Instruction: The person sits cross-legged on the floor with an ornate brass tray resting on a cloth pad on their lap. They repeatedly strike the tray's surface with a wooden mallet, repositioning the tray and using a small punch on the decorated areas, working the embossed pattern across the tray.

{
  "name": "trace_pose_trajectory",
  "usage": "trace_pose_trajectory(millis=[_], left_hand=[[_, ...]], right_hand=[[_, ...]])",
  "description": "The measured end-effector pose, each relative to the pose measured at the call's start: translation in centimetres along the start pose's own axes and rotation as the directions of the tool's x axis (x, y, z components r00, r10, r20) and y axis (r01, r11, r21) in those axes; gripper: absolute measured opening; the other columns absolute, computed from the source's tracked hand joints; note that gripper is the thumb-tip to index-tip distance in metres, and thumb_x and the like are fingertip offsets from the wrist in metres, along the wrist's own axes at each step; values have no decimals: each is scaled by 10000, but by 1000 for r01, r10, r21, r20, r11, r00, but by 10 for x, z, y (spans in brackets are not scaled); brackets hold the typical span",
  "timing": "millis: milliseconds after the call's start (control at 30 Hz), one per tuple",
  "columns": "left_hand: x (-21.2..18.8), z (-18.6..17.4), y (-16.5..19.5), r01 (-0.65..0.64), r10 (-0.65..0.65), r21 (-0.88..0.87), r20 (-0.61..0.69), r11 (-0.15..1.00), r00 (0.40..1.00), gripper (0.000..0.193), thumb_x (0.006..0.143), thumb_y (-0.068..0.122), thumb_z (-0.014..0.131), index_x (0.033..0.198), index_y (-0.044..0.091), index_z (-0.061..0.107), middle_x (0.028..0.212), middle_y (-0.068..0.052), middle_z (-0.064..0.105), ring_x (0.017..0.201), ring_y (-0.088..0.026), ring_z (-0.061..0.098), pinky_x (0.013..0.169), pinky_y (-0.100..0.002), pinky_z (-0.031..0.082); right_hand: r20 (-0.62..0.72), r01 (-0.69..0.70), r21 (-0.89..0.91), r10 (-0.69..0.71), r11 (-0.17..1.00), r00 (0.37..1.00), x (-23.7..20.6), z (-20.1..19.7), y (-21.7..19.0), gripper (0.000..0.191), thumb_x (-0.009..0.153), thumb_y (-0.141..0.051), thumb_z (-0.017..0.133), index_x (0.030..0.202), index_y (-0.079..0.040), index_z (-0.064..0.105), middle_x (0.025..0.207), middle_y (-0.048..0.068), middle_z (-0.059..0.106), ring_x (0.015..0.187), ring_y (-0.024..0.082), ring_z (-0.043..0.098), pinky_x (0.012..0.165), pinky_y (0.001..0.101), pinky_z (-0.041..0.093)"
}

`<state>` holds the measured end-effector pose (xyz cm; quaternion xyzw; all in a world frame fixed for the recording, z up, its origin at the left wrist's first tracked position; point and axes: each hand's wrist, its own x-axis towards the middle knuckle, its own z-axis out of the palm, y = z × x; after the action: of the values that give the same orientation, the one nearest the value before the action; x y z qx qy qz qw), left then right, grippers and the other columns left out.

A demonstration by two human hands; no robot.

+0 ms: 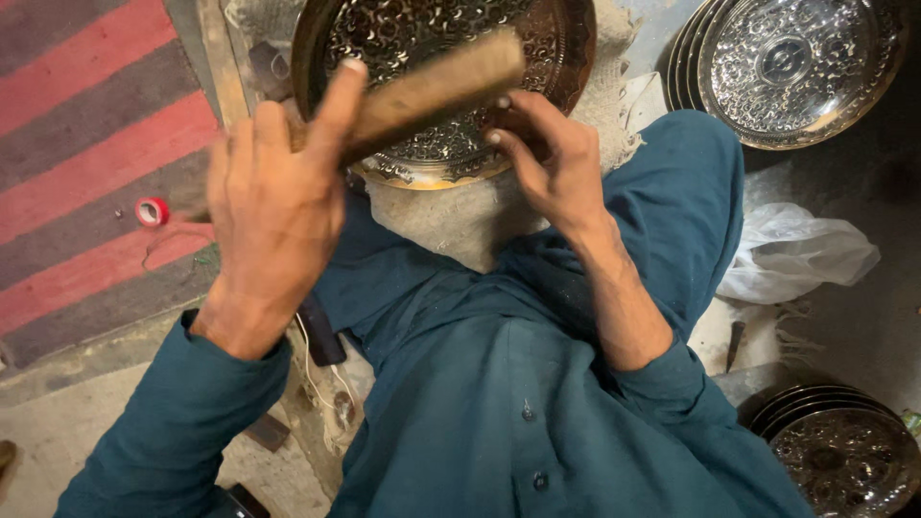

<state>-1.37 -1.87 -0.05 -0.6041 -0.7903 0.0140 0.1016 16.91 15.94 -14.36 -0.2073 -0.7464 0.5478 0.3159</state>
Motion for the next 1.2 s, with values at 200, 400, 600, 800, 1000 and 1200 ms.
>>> trace_pose_trajectory(millis=[200,400,600,800,1000,1200], left_hand=[[-1,2,1,22,-21,-37,36,999,999,828,914,10,740,1627,252,395,1019,-106,513,981,-313,582,863,-477,501],[5,-4,-3,-16,15,-111,-6,994,1000,774,936,24,745,1596,229,397,1004,-122,507,956,-330,586,831,-480,499],[3,-3,-2,60,-74,-338,-27,939,997,710,961,3,652,1580,218,381,1046,-132,530,957,-307,588,836,-457,495],[-5,-6,-2,69,-60,-110,84,992,995,741,916,24,701,1589,215,454,1021,-145,549,946,-373,618,788,-506,507],[-12,-5,4,162,-99,-397,174,904,980,760,839,43,713,1534,196,446,1063,-168,586,977,-409,629,788,-525,516],[-8,5,4,138,-70,-435,168,890,983,812,830,13,692,1576,178,417,1028,-165,570,964,-399,619,821,-516,519]], right_hand=[[-59,56,-106,-63,993,996,1,3,-4,339,965,75,738,1283,27,629,1086,136,753,962,174,759,822,299,593],[-43,-12,-42,10,999,999,-3,8,-5,209,1021,87,716,1202,-8,673,1032,89,759,923,139,763,806,248,594],[-30,-3,55,4,999,1000,-1,8,-4,299,1009,106,676,1295,30,637,1150,114,752,1038,151,746,916,271,601],[-106,-94,160,111,983,988,-2,2,-6,301,1067,71,662,1351,-8,604,1152,116,760,1106,160,763,957,278,632],[-44,31,-38,-33,999,998,-1,-3,-6,355,1053,62,683,1385,9,568,1155,133,775,1113,192,764,963,291,614],[-19,59,-38,-60,998,998,0,-4,-1,348,1040,69,695,1362,3,581,1130,128,780,1080,181,769,952,292,620]])
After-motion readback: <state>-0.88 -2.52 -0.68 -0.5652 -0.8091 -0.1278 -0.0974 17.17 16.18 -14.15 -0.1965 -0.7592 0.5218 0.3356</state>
